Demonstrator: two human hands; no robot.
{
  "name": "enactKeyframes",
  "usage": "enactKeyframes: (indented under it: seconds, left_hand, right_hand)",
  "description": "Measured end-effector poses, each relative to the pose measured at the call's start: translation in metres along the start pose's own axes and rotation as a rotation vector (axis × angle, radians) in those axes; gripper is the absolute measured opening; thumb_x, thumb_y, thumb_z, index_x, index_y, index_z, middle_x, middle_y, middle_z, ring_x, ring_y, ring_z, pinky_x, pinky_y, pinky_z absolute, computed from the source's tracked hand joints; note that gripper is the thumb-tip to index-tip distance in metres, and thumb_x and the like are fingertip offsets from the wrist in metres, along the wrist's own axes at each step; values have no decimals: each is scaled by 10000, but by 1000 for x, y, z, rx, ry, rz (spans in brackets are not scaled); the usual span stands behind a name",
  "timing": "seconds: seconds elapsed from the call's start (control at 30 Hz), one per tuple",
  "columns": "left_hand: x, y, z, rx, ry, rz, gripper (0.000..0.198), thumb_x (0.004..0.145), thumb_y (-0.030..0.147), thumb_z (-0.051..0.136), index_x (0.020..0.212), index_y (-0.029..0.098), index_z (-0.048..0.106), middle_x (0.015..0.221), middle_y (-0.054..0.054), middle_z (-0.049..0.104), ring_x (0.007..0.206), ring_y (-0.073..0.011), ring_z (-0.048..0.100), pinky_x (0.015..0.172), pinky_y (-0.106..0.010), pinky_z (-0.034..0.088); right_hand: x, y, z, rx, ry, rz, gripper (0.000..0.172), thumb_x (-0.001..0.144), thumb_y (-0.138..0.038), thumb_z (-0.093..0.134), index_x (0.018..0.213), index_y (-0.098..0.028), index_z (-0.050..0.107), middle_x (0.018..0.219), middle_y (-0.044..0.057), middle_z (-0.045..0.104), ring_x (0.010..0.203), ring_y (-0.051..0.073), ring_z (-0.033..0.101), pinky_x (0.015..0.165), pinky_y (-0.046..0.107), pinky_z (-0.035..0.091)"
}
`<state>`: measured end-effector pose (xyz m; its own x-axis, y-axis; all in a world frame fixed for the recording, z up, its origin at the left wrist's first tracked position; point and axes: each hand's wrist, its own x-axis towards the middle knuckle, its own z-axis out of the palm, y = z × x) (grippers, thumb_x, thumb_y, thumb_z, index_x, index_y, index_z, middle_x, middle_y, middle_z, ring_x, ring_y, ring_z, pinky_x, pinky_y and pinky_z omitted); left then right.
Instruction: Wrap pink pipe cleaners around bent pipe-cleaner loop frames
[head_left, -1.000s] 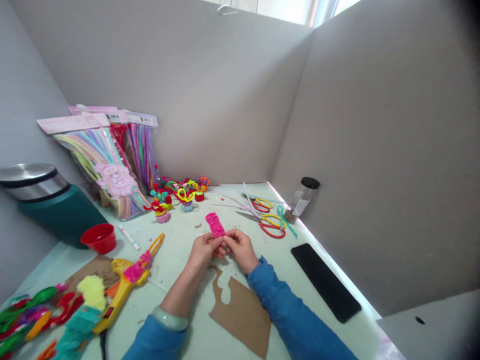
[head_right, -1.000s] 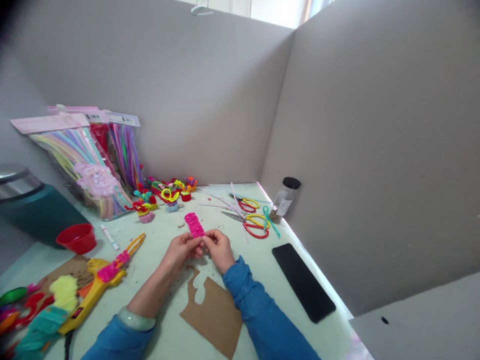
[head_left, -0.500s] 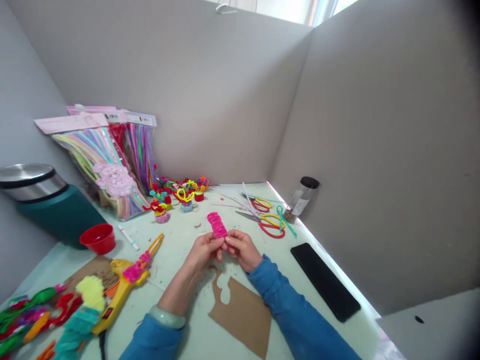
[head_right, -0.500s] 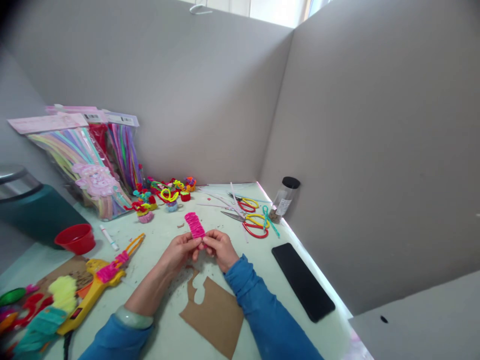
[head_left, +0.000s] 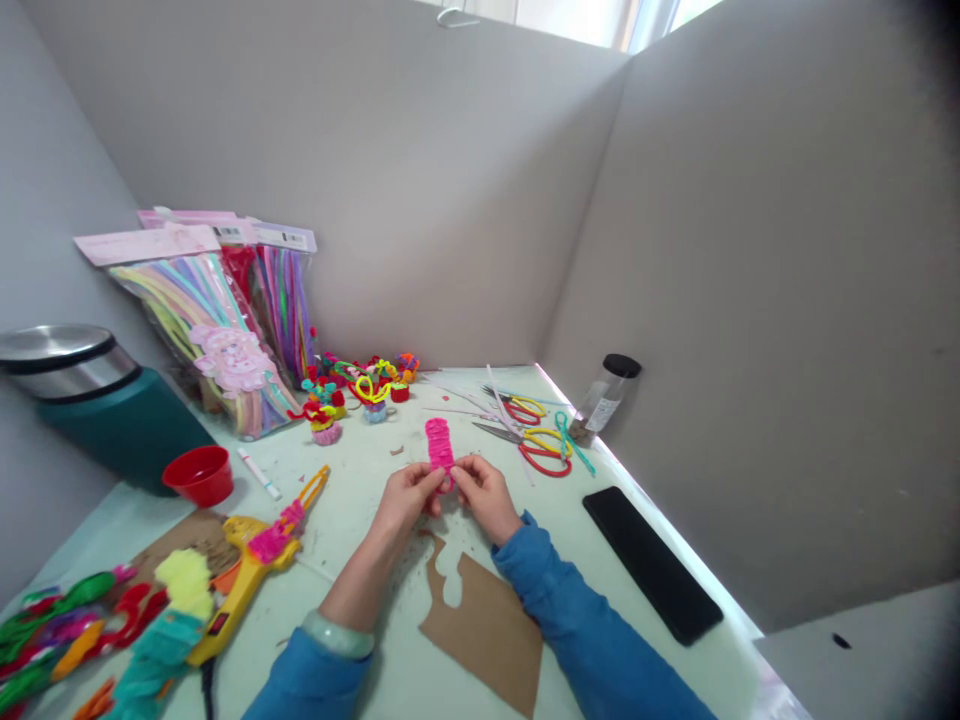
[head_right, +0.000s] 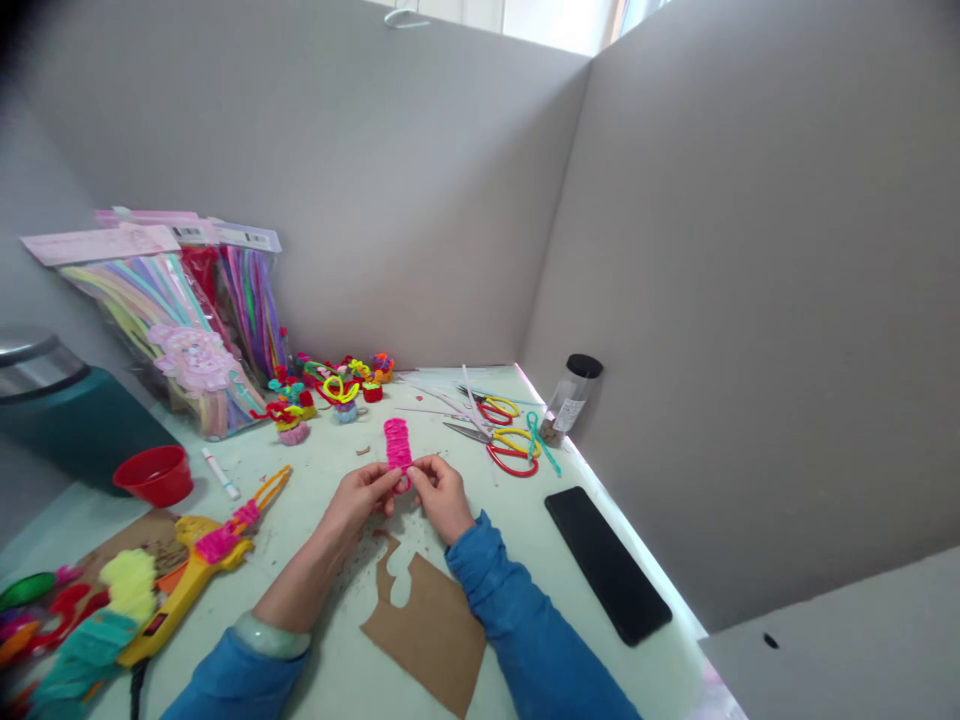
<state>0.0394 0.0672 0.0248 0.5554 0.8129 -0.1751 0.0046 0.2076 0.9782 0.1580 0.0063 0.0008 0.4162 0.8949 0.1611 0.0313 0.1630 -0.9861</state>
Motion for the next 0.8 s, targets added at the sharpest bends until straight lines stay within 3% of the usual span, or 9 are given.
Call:
enactKeyframes:
  seconds: [0.3,0.57,0.8]
  left_hand:
    - [-1,-1,2,122,-4,-6,309,652,424,633,576,134,556,377,24,475,293,-65,381,335,-184,229]
    - [-1,-6,4,89,1,16,297,656,406,633,613,124,552,526,-10,569,328,-48,405,354,-183,268]
    - [-1,-5,5,43,14,50,311,687,435,606,777,141,562,627,-13,616,324,-55,414,343,-189,251]
  right_hand:
    - [1,5,-3,1,2,-38,184,778,-352,563,778,-168,550,581,-32,539,458,80,433,438,202,333]
    - [4,5,-5,87,-84,88,228,774,-370,554,692,-159,528,426,-70,456,366,59,343,384,188,255]
    - [2,5,-2,70,-3,83,229,759,-376,569,687,-166,512,432,-70,459,374,61,337,378,187,246]
